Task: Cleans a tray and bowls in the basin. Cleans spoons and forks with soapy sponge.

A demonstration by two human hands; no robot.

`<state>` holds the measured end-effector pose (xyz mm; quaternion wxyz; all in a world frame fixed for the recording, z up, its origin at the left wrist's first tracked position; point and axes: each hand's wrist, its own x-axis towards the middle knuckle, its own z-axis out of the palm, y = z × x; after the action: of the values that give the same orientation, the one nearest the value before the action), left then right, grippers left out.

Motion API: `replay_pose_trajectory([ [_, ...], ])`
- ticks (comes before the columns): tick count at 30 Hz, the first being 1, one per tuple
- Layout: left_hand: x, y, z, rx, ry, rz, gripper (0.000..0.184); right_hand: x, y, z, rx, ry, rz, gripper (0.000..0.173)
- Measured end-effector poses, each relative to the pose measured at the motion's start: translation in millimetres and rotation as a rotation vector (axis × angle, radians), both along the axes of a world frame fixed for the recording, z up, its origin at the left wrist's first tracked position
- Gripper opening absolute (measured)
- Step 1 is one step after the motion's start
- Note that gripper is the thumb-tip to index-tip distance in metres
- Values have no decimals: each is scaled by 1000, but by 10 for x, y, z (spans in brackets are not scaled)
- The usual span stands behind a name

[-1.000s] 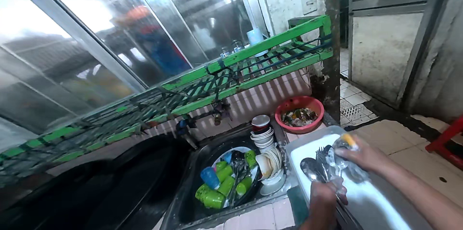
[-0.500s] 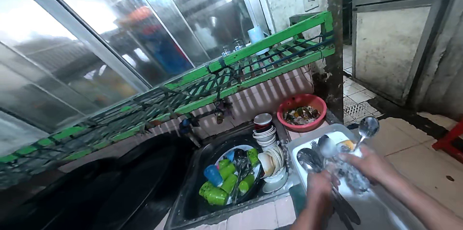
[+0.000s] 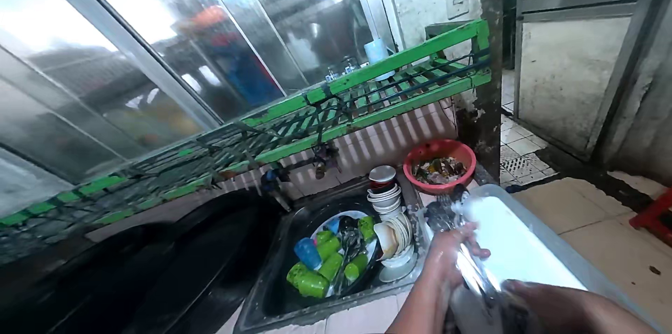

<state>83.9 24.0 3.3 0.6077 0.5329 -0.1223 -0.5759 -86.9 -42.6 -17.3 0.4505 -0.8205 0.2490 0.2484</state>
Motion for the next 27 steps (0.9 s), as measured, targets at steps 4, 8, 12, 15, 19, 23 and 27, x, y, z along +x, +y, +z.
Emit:
replay_pose_trajectory([
  [4,69,72,19,88,-83,-167,22,-221,-258,143,66,-385,-612,61],
  [8,-179,87,-18,127,-229,-357,21,-150,-320,434,339,-778,-972,56],
  [12,-266,10,-39,111,-203,-163,20,-24,-283,281,228,-854,-1166,55],
  [15,-323,-25,-64,88,-233,-26,11,40,-191,122,146,-780,-1133,62],
  [19,-398,-36,15,194,-343,25,13,57,-196,157,37,-653,-1108,61],
  [23,-371,-33,-26,175,-229,151,22,72,-229,201,31,-714,-1200,59],
  [27,-362,-40,-146,139,-239,-7,19,122,-143,198,-23,-619,-1048,59],
])
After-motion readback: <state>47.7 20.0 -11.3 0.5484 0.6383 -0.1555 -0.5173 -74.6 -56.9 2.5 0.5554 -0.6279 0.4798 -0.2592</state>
